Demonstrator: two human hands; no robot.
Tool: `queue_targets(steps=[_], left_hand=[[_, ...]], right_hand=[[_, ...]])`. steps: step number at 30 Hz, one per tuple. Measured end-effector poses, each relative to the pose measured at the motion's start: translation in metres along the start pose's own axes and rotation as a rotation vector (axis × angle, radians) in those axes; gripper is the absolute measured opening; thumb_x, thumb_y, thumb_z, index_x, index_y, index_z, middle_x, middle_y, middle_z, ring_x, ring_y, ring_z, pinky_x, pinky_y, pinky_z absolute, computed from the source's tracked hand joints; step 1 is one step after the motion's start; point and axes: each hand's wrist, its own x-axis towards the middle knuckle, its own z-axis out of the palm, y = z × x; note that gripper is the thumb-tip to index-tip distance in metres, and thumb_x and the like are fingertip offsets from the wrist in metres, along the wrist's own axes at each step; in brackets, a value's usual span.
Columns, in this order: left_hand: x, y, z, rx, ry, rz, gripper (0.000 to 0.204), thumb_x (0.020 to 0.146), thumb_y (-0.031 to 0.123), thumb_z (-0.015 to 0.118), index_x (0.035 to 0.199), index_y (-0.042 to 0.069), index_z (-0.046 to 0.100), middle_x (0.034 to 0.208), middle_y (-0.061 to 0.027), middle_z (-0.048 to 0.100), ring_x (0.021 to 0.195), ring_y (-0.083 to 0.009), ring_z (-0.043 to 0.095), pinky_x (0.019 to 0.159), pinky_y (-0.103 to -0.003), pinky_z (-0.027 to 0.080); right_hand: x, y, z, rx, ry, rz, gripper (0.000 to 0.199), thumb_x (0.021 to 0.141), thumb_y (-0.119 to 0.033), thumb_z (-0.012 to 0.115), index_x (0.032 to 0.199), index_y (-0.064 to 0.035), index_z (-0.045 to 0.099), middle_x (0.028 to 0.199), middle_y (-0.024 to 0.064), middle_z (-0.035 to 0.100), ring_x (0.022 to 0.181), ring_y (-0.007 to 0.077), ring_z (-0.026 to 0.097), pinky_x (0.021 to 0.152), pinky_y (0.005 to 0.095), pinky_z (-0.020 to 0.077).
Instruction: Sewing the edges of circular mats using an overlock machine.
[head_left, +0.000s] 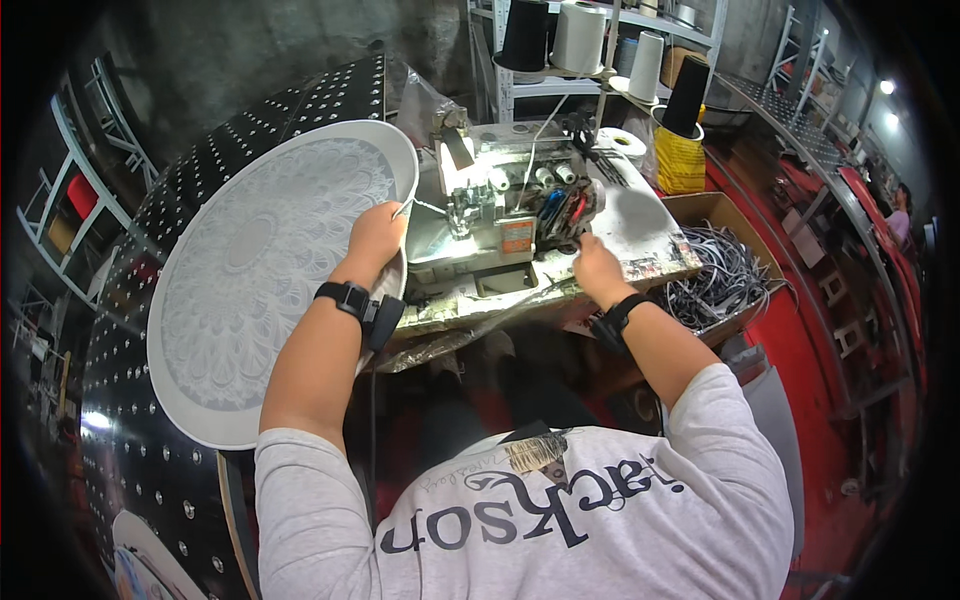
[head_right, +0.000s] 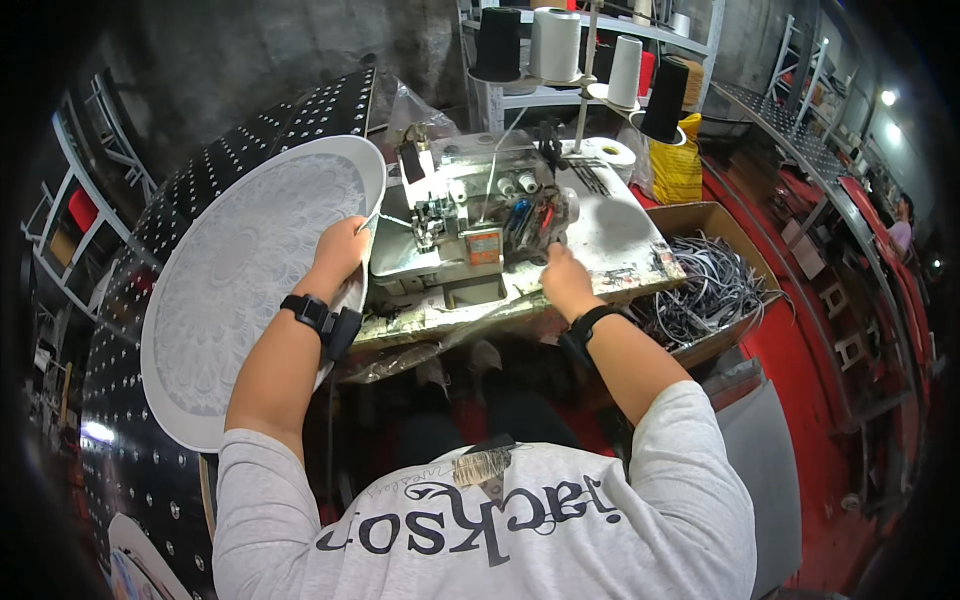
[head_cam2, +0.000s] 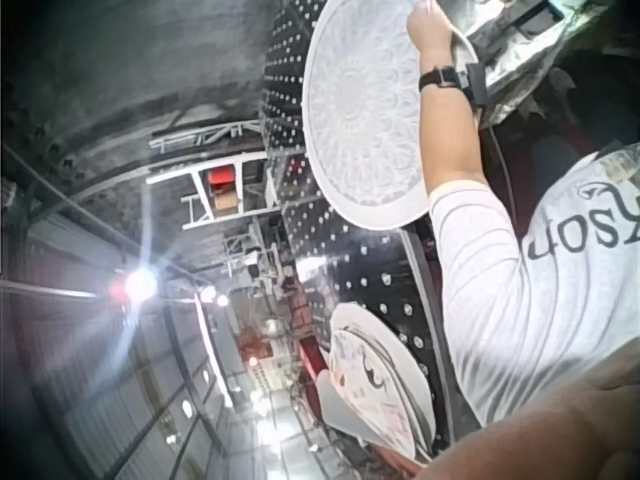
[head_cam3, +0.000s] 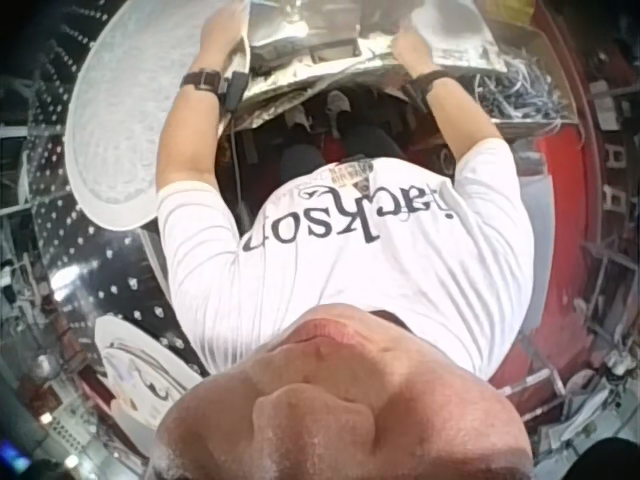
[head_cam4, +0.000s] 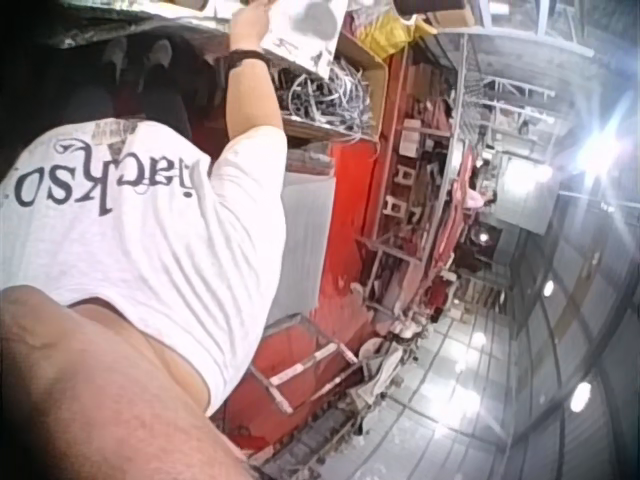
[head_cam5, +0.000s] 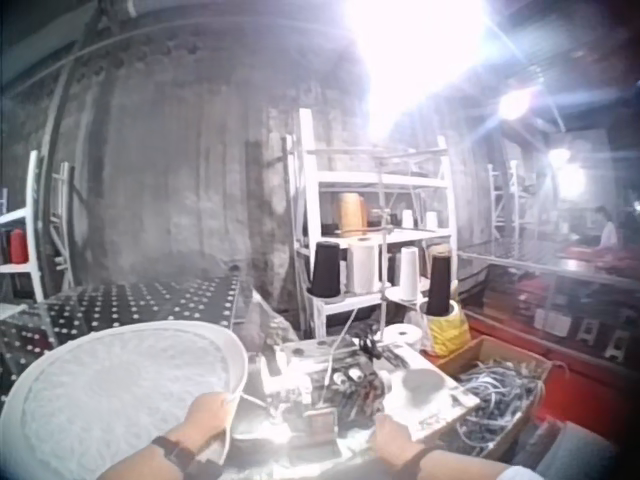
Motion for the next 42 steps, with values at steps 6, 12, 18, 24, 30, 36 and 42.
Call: queue_targets(steps=[6, 12, 18, 24, 30, 36, 42], left_hand=[[-0.013, -0.02, 0.007, -0.426, 0.17, -0.017, 0.024, 0.075, 0.016, 0.049, 0.093, 0.002, 0.057, 0.075, -0.0128, 0.058, 0.069, -0.021, 0.056, 0.063, -0.029, 0.041], [-0.014, -0.02, 0.011, -0.393, 0.266, 0.041, 0.023, 0.074, 0.014, 0.052, 0.093, 0.001, 0.058, 0.074, -0.0093, 0.056, 0.067, -0.0185, 0.053, 0.062, -0.027, 0.041], [-0.018, -0.007, 0.005, -0.397, 0.236, 0.022, 0.022, 0.074, 0.014, 0.052, 0.092, 0.003, 0.058, 0.074, -0.0087, 0.054, 0.067, -0.0181, 0.053, 0.063, -0.027, 0.041], [-0.02, -0.003, 0.002, -0.317, 0.244, 0.023, 0.022, 0.076, 0.012, 0.05, 0.094, 0.001, 0.057, 0.078, -0.0088, 0.057, 0.071, -0.0153, 0.055, 0.065, -0.025, 0.042], [-0.02, 0.004, -0.002, -0.273, 0.246, 0.053, 0.022, 0.076, 0.014, 0.05, 0.093, 0.002, 0.057, 0.081, -0.011, 0.057, 0.074, -0.0202, 0.055, 0.066, -0.027, 0.042], [-0.021, 0.011, -0.005, -0.343, 0.216, 0.009, 0.021, 0.076, 0.014, 0.05, 0.092, 0.002, 0.057, 0.079, -0.0109, 0.057, 0.073, -0.0205, 0.055, 0.066, -0.027, 0.042], [-0.02, -0.002, -0.001, -0.27, 0.286, 0.044, 0.02, 0.076, 0.013, 0.049, 0.09, 0.0, 0.057, 0.079, -0.0096, 0.056, 0.073, -0.0193, 0.055, 0.067, -0.027, 0.041]], right_hand=[[0.004, -0.122, 0.013, 0.848, -0.09, -0.126, 0.027, 0.077, -0.015, 0.046, 0.1, -0.0035, 0.04, 0.078, 0.0159, 0.055, 0.069, 0.028, 0.055, 0.062, 0.0364, 0.0436], [0.037, -0.205, 0.003, 1.543, -0.597, 0.348, 0.028, 0.079, -0.035, 0.049, 0.087, -0.0087, 0.045, 0.06, -0.0013, 0.042, 0.043, 0.007, 0.036, 0.037, 0.0182, 0.0282], [0.06, -0.238, 0.007, 1.767, -0.71, 0.565, 0.043, 0.08, -0.051, 0.037, 0.058, -0.0138, 0.043, 0.046, -0.0042, 0.034, 0.035, 0.0073, 0.026, 0.033, 0.0211, 0.0187], [0.059, -0.247, 0.018, 1.87, -0.676, 0.669, 0.039, 0.081, -0.041, 0.034, 0.054, -0.0143, 0.041, 0.043, -0.0038, 0.035, 0.035, 0.0078, 0.025, 0.034, 0.022, 0.0186], [0.057, -0.249, 0.024, 1.947, -0.65, 0.682, 0.039, 0.082, -0.039, 0.029, 0.055, -0.0141, 0.041, 0.043, -0.0039, 0.034, 0.035, 0.0082, 0.024, 0.034, 0.0227, 0.0187], [0.057, -0.248, 0.025, 1.966, -0.644, 0.686, 0.038, 0.082, -0.039, 0.03, 0.055, -0.0146, 0.041, 0.043, -0.004, 0.034, 0.034, 0.0082, 0.023, 0.034, 0.0229, 0.0182], [0.059, -0.249, 0.025, 1.839, -0.613, 0.558, 0.038, 0.081, -0.041, 0.034, 0.056, -0.0144, 0.042, 0.044, -0.003, 0.036, 0.034, 0.0083, 0.024, 0.034, 0.0228, 0.0186]])
